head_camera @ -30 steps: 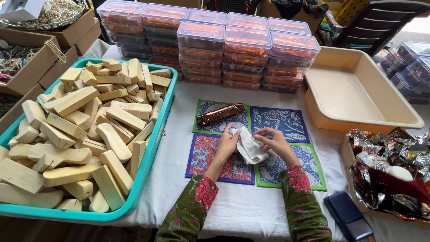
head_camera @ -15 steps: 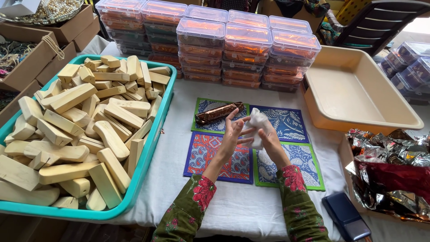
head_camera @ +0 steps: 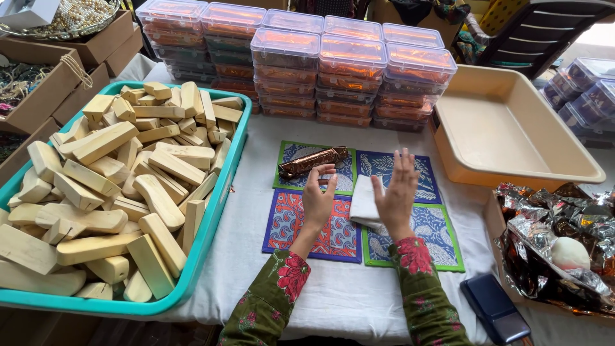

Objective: The person wipes a rectangular block of soap with a white cloth, then wraps it in a sheet of copper-colored foil. The wrapped item is placed on a patterned mat on the table. The person then picks up a clear plastic container and opens it.

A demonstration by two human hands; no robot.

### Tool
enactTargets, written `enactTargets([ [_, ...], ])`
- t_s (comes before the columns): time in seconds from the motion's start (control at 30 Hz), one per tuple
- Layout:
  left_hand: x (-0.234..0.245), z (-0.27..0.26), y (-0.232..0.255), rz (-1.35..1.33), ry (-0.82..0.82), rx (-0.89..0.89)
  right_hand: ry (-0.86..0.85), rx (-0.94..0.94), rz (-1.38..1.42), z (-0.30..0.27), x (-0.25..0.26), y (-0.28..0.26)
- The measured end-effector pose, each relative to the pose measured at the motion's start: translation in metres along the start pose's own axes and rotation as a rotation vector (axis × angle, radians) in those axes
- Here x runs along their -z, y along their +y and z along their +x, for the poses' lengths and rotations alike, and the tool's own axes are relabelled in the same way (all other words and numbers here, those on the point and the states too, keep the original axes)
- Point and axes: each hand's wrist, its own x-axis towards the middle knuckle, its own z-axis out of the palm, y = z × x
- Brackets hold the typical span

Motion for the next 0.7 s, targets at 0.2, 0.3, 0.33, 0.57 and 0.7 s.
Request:
enactTargets([
  [0.2,0.006,-0.002,0.017,0.034,0.013,-0.011,-0.472,-0.07,-0.18,-0.047,-0.076,-0.006],
  [0.3,0.007,-0.002,0.024,0.035,0.059,-0.057,-0.424,-0.04,-0.176,-0.046,-0.079,-0.006],
  [0.33,0.011,0.009,0.03,0.042,0.058,-0.063,-0.419,-0.042,-0.168,-0.044,-0.079,-0.007],
  [0.57,0.074,0.107,0.064,0.201,0.103,-0.39,-0.456,-0.05,-0.178,-0.045,-0.079,-0.003],
  [0.7,0.137,0.155,0.069,0.77,0.117,-0.403,-0.478,-0.058,-0.177,-0.046,-0.076,-0.005],
])
